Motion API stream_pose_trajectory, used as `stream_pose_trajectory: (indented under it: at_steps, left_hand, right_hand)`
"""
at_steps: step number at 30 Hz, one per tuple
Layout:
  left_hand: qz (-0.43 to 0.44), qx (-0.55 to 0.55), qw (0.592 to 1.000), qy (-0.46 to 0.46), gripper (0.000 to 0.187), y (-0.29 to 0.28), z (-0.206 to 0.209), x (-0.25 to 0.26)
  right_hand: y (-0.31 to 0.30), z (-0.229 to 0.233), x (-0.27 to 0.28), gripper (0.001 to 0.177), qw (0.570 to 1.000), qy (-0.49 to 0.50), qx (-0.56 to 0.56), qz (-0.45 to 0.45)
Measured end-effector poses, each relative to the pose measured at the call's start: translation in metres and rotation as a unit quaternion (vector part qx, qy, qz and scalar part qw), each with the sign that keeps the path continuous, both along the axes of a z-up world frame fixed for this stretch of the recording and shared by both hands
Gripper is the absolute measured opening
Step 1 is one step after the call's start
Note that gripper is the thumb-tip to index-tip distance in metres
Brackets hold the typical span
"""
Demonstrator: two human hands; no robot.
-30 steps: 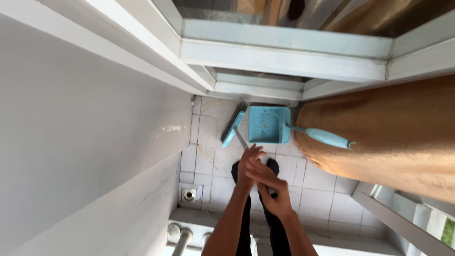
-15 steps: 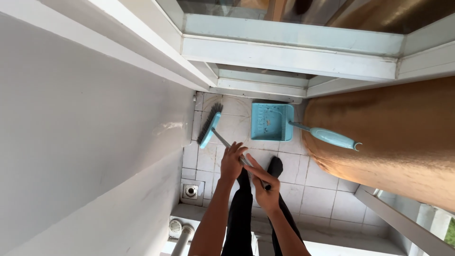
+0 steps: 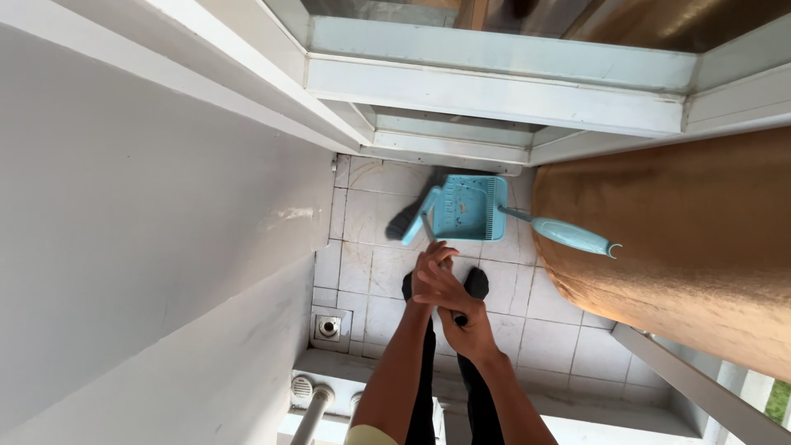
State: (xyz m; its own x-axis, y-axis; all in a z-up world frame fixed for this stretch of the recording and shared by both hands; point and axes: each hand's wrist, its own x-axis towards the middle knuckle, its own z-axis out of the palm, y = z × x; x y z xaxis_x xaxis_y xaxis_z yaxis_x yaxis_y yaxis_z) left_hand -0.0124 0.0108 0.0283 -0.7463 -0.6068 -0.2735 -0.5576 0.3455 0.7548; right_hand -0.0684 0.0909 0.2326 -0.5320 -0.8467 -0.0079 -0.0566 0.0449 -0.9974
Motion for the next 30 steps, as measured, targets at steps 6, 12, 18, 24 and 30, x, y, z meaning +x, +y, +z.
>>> stream_pose_trajectory:
  at_steps: [6, 12, 18, 24, 30]
  left_hand:
    - [-0.004, -0.043, 0.994, 0.096, 0.022, 0.01, 0.044, -0.002]
    - [-0.011, -0.071, 0.983, 0.168, 0.026, -0.003, 0.119, 0.008]
    - [-0.038, -0.088, 0.991, 0.098, 0.026, -0.027, 0.111, 0.036]
    - [0.023, -0.045, 0.998, -0.044, 0.024, -0.051, 0.055, 0.064]
    - [-0.042, -0.081, 0.993, -0.072, 0.017, -0.044, 0.022, 0.051]
  right_hand:
    - [0.009, 0.037, 0.005, 0.056, 1.0, 0.016, 0.0, -0.008]
    - [0.005, 0.053, 0.015, 0.048, 0.995, 0.002, -0.037, -0.09]
    - [-0.001, 0.023, 0.026, 0.05, 0.991, -0.04, -0.08, -0.098]
    - [-0.02, -0.006, 0.038, 0.044, 0.991, -0.118, 0.048, -0.035]
    - [-0.025, -0.001, 0.027, 0.051, 0.994, -0.105, 0.041, -0.002]
